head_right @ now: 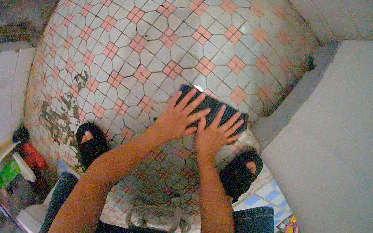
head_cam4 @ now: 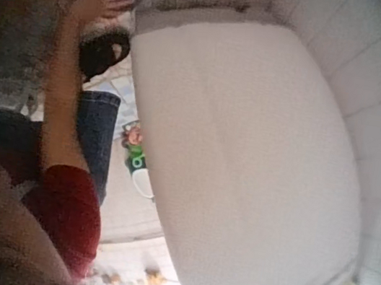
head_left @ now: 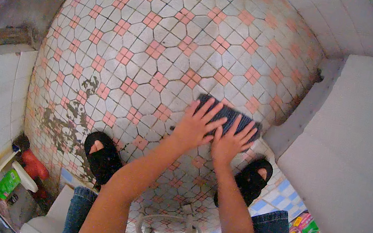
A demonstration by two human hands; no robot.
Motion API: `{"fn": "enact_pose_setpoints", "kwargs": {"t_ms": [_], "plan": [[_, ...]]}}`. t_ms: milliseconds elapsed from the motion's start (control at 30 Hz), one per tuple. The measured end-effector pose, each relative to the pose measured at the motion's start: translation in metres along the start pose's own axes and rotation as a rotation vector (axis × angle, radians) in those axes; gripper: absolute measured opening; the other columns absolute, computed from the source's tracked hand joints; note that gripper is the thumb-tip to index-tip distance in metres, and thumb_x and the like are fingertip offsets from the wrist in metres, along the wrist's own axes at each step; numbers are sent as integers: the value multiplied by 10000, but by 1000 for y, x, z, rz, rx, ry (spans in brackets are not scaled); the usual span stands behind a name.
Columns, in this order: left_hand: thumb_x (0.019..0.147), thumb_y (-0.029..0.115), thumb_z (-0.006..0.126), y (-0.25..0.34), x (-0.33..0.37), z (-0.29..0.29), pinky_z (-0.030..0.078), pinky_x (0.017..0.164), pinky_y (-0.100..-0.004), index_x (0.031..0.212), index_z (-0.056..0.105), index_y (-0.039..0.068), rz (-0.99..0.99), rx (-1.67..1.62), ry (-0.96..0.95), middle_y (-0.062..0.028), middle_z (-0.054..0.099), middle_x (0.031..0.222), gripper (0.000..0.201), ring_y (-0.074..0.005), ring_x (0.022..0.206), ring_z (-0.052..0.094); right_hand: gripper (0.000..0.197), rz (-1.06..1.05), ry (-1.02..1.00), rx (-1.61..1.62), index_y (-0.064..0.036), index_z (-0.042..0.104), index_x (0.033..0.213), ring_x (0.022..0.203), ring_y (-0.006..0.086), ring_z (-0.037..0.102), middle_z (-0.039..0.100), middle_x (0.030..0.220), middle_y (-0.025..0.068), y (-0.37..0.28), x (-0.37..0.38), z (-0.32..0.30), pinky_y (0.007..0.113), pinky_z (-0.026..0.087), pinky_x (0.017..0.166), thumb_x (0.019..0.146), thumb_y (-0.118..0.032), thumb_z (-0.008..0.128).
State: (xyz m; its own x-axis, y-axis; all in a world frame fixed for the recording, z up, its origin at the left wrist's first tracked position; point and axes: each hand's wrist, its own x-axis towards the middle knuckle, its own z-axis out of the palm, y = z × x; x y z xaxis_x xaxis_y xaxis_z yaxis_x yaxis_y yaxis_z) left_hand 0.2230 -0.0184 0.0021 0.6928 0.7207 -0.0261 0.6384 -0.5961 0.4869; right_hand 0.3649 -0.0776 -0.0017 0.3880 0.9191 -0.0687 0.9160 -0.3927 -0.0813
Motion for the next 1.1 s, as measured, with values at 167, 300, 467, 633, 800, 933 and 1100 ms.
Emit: {"fn": "enact_pose_setpoints", "kwargs": {"t_ms": [167,300,467,633,800,933,1100], "plan": [[806,497,615,-41,39,-28,190,1117,-573,1419,432,281,-124,114,92,-116,237,1558,675,-351,1429,196,759,-44,67,2,-193,371,1455,1413,487,113,145,1549,247,-36,74,7,745,125,1019,830,-571,577],[811,476,619,-60,26,-40,193,1119,-565,1434,412,283,-258,137,160,-108,234,1560,684,-340,1429,199,778,-127,71,16,-226,340,1473,1417,485,93,110,1561,231,-69,91,8,754,103,1014,825,-583,583],[808,477,625,-40,-22,-23,201,1105,-586,1436,411,276,-412,131,188,-122,228,1561,693,-369,1428,198,790,-318,-33,62,-228,332,1476,1428,470,70,101,1565,227,-68,59,3,758,84,1016,821,-589,585],[834,475,609,6,-72,-3,193,1110,-579,1456,375,290,-522,134,147,-114,182,1578,690,-362,1441,167,776,-410,-114,35,-219,336,1476,1437,449,59,102,1572,208,-48,3,2,754,62,1027,824,-546,600],[869,512,541,61,-128,28,156,1122,-585,1462,361,308,-588,125,-2,-105,159,1586,653,-353,1449,143,745,-447,-173,26,-200,360,1466,1439,435,82,131,1569,197,-13,-72,-3,745,79,1034,838,-520,600],[851,516,552,90,-182,59,191,1099,-610,1437,406,294,-533,153,59,-128,195,1575,644,-376,1436,183,750,-406,-284,30,-202,354,1469,1435,442,97,134,1567,202,5,-136,2,743,78,1035,837,-519,604],[866,485,541,61,-166,28,209,1089,-614,1427,424,261,-465,74,87,-131,247,1556,616,-376,1426,212,761,-363,-224,84,-223,375,1459,1427,465,94,131,1563,220,-19,-111,0,763,82,1014,809,-535,618]]}}
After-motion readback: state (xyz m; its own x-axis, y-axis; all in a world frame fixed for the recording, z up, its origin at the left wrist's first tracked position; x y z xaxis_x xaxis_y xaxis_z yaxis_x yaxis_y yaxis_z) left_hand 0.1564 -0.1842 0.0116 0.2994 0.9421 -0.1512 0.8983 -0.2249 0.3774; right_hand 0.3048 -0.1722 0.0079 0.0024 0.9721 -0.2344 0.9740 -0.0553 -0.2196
